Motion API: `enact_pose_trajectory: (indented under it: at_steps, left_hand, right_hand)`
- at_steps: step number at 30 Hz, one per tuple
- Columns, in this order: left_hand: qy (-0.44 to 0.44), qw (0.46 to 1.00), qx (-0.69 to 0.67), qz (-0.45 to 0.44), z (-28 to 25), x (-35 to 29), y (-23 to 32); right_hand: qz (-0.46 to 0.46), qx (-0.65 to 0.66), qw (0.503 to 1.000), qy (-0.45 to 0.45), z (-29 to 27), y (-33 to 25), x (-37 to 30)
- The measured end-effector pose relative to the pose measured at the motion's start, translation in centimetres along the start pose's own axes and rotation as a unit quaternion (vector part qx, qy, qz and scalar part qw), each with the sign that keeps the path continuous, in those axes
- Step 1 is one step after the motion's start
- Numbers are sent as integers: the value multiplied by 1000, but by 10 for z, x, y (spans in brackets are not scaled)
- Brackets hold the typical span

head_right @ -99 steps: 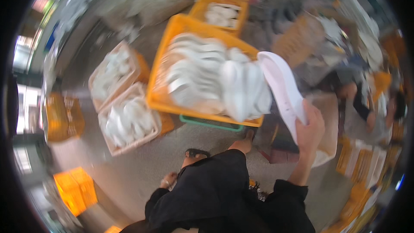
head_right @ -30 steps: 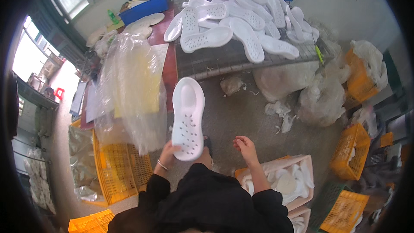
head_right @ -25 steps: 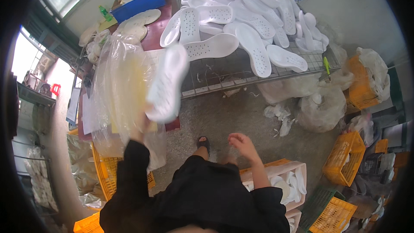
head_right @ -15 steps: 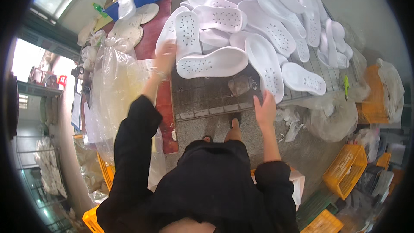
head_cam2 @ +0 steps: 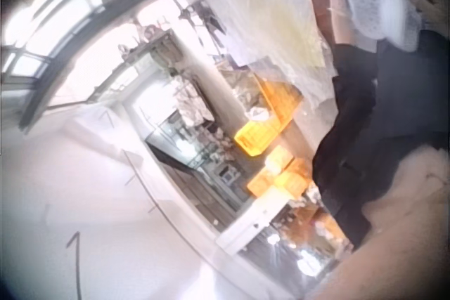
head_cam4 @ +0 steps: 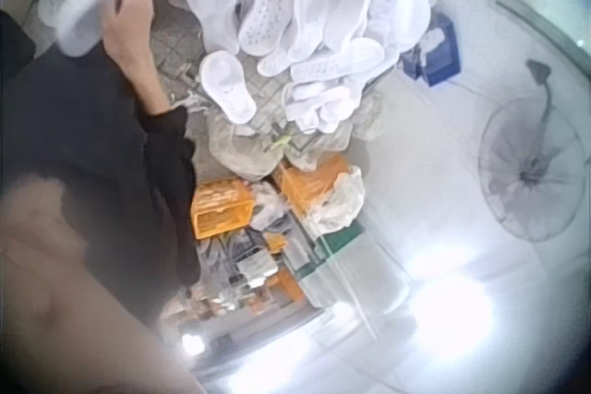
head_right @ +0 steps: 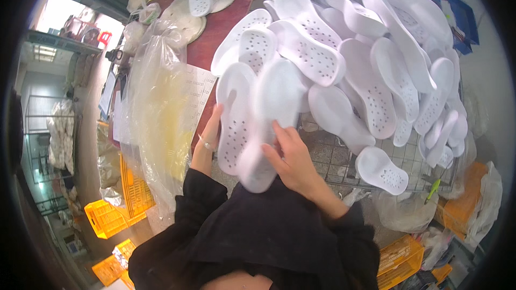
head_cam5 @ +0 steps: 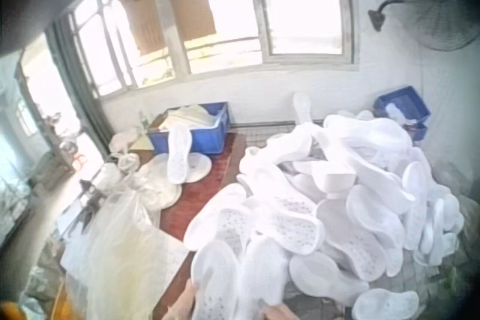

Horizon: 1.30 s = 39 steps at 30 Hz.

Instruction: The person picks white shoe insoles from a wire rack, inspects them, and places them into a clear plastic bag. They repeatedly gather insoles, align them, and pack them into the bag while moving between the rack and nearby crates.

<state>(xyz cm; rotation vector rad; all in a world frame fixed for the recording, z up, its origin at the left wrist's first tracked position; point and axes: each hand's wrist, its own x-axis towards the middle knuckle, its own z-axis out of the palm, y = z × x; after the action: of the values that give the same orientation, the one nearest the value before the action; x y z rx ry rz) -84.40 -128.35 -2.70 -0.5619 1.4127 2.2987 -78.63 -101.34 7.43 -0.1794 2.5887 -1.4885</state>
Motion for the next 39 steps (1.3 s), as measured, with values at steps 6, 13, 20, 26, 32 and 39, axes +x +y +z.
enact_pose_trajectory:
  at_steps: [6,13,20,26,32,39]
  left_hand:
    - [-61,986,-120,-98,-31,-43,-67]
    - [-91,979,-172,-56,-60,-40,-59]
    - [-19,998,-60,-9,-113,-41,-64]
    - [-8,981,-188,-33,-141,-62,-86]
    - [13,975,-221,-30,-162,-63,-83]
    - [33,956,-289,-35,-174,-64,-86]
  right_hand:
    - [99,-520,849,9,-54,18,215]
    - [-31,-190,956,223,-86,-21,169]
    - [29,56,958,-278,56,-53,78]
    - [-364,-479,797,53,63,-10,225]
    - [-383,-590,665,-249,67,-48,294]
    - [-36,-487,758,-433,48,-7,174]
